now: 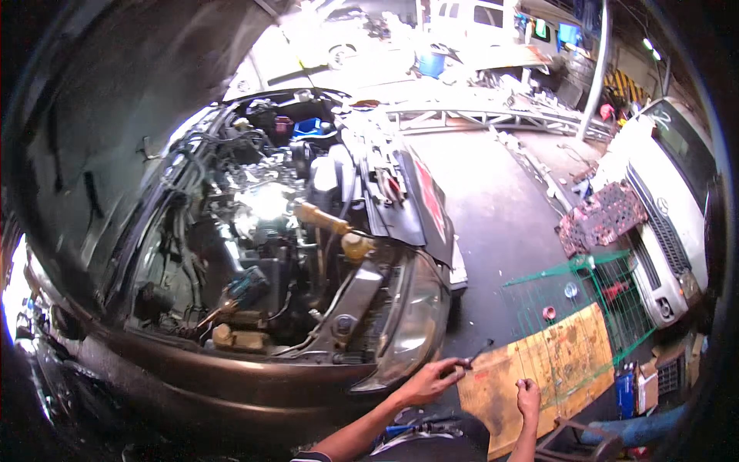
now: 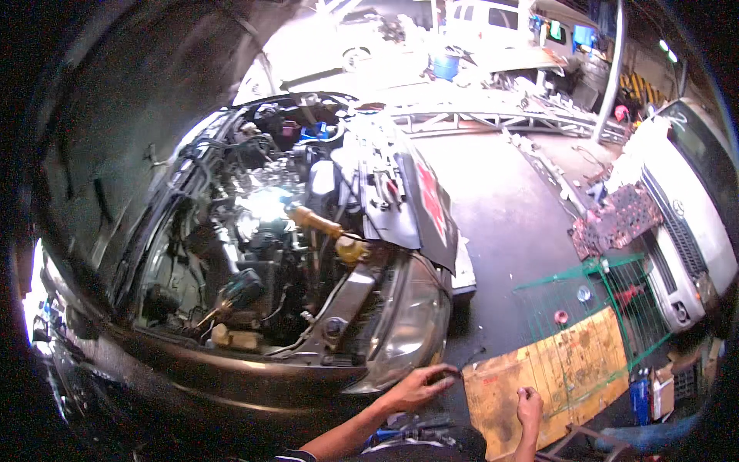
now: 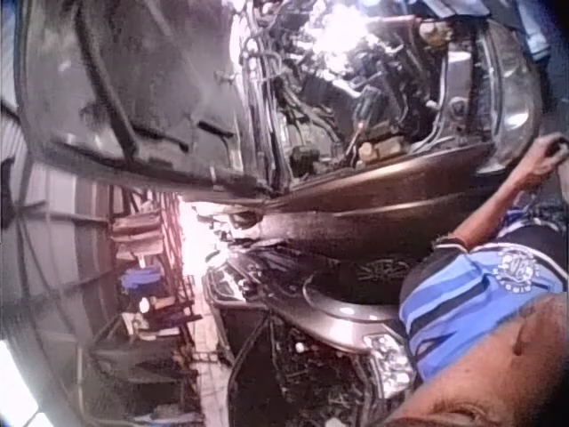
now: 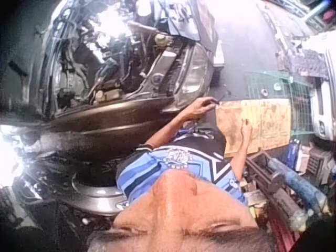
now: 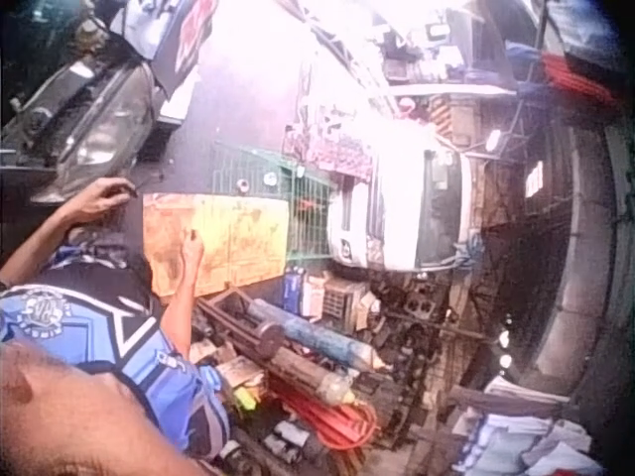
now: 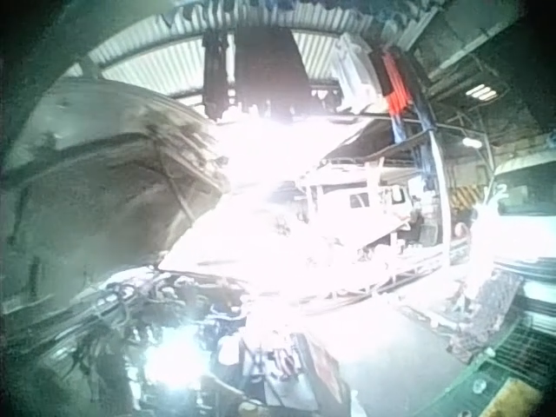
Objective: Repairing or maintaining engine components inside the engine bay of a car, including using a wrench and applying adhesive tape.
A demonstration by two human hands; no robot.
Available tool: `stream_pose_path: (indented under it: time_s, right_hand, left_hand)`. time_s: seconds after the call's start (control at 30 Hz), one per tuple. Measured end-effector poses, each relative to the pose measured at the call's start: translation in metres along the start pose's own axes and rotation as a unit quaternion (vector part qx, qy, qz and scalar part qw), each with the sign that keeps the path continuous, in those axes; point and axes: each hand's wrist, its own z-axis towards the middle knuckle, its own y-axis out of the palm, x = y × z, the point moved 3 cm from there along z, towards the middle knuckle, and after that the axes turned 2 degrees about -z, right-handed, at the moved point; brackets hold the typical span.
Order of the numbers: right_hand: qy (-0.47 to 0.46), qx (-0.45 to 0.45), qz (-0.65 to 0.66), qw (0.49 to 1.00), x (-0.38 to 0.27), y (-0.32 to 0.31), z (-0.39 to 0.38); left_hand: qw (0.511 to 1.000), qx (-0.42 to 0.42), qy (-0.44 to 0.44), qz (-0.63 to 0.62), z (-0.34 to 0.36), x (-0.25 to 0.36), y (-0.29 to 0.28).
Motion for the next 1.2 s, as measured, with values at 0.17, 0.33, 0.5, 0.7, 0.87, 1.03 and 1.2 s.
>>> stream_pose_path:
  time_s: [0.17,0.33,0.5,0.7,0.87,1.03,1.2]
  right_hand:
    - [-0.013,-0.050,-0.094,0.994,0.069,0.004,0.103]
    - [0.211,-0.142,0.009,0.967,0.098,-0.008,0.163]
    - [0.294,-0.230,0.039,0.927,0.123,0.009,0.230]
    - [0.264,-0.307,0.051,0.913,0.137,0.031,0.409]
    - [0.172,-0.302,-0.012,0.938,0.052,0.031,0.631]
    - [0.158,-0.196,0.109,0.962,-0.067,-0.041,0.829]
    - [0.039,-0.198,0.089,0.975,-0.208,-0.050,0.987]
  left_hand:
    - [0.995,0.099,-0.012,0.006,0.066,0.034,-0.026]
    - [0.984,0.156,-0.034,-0.081,0.121,0.032,-0.055]
    - [0.969,0.213,-0.036,-0.122,0.211,0.039,-0.072]
    - [0.956,0.269,-0.026,-0.116,0.390,0.032,-0.101]
    - [0.928,0.350,-0.025,-0.125,0.546,0.024,-0.144]
    - [0.908,0.385,-0.012,-0.166,0.681,0.077,-0.183]
    - [0.865,0.485,0.078,-0.103,0.759,0.130,-0.265]
